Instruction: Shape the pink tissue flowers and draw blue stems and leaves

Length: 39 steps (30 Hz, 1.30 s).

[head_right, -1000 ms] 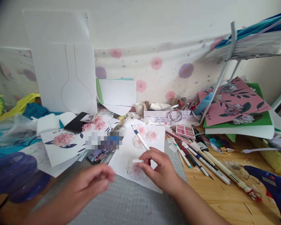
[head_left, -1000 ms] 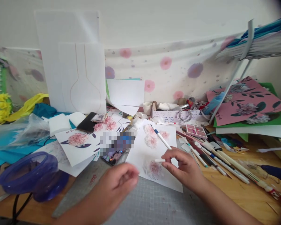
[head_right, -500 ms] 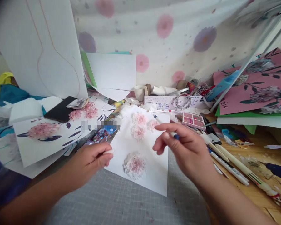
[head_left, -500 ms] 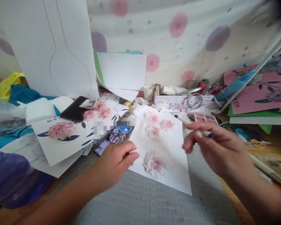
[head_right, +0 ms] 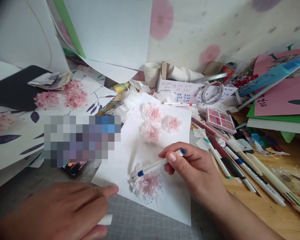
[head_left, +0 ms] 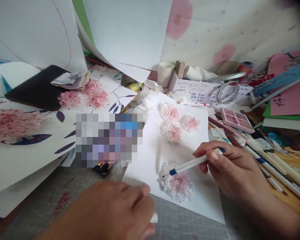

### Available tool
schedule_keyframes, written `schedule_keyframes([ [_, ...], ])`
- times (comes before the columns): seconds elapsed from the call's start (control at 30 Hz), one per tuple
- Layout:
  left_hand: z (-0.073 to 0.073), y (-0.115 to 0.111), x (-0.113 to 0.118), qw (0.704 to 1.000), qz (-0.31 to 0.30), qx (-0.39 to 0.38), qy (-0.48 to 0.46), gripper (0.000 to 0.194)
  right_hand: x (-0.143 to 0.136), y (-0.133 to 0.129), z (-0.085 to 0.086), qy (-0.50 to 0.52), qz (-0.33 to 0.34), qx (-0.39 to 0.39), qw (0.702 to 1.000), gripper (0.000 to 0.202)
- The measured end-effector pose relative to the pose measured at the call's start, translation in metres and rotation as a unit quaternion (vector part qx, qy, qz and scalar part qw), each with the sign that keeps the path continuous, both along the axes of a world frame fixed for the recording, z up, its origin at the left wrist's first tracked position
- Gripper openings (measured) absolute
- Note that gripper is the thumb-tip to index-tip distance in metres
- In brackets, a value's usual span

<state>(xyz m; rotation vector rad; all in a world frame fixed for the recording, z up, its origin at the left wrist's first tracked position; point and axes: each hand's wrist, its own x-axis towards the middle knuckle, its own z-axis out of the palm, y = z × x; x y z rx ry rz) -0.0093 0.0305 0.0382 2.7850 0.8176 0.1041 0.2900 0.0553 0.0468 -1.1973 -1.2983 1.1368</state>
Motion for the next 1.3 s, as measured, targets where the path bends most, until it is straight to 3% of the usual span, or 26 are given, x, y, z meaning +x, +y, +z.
schedule_keyframes([
  [0.2, -0.012, -0.005, -0.003, 1.0, 0.003, 0.013, 0.0, 0.014, -0.001, 0.006, 0.007, 0.029, -0.064, 0.01, 0.997, 0.025],
  [0.4, -0.01, -0.005, -0.005, 1.0, -0.01, 0.013, 0.007, 0.014, 0.002, 0.001, 0.004, -0.011, 0.001, -0.007, 1.0, 0.02],
  [0.47, -0.009, -0.004, -0.004, 1.0, -0.007, 0.023, 0.015, 0.016, 0.002, 0.002, 0.002, 0.003, -0.024, 0.008, 1.0, 0.02],
  [0.57, -0.006, -0.002, -0.001, 1.0, -0.001, 0.018, 0.025, 0.017, -0.002, 0.003, 0.006, 0.034, -0.063, 0.027, 0.997, 0.025],
  [0.73, 0.008, 0.005, 0.002, 0.998, -0.011, -0.021, 0.062, 0.02, -0.007, -0.002, 0.008, -0.052, 0.02, 0.028, 0.998, 0.023],
  [0.9, 0.016, 0.005, 0.001, 0.998, -0.005, -0.026, 0.057, 0.019, 0.0, -0.003, 0.0, -0.039, -0.013, 0.041, 0.998, 0.028],
  [1.0, 0.012, 0.002, 0.001, 0.998, 0.004, -0.028, 0.051, 0.02, 0.0, -0.004, 0.001, -0.053, 0.01, 0.035, 0.998, 0.026],
  [1.17, 0.0, 0.001, 0.0, 0.999, 0.007, -0.005, 0.039, 0.02, -0.001, -0.005, 0.001, -0.043, -0.005, 0.049, 0.998, 0.022],
  [1.3, 0.0, 0.003, 0.0, 0.998, 0.024, -0.034, 0.041, 0.023, 0.001, -0.006, -0.002, -0.054, 0.012, 0.046, 0.997, 0.019],
])
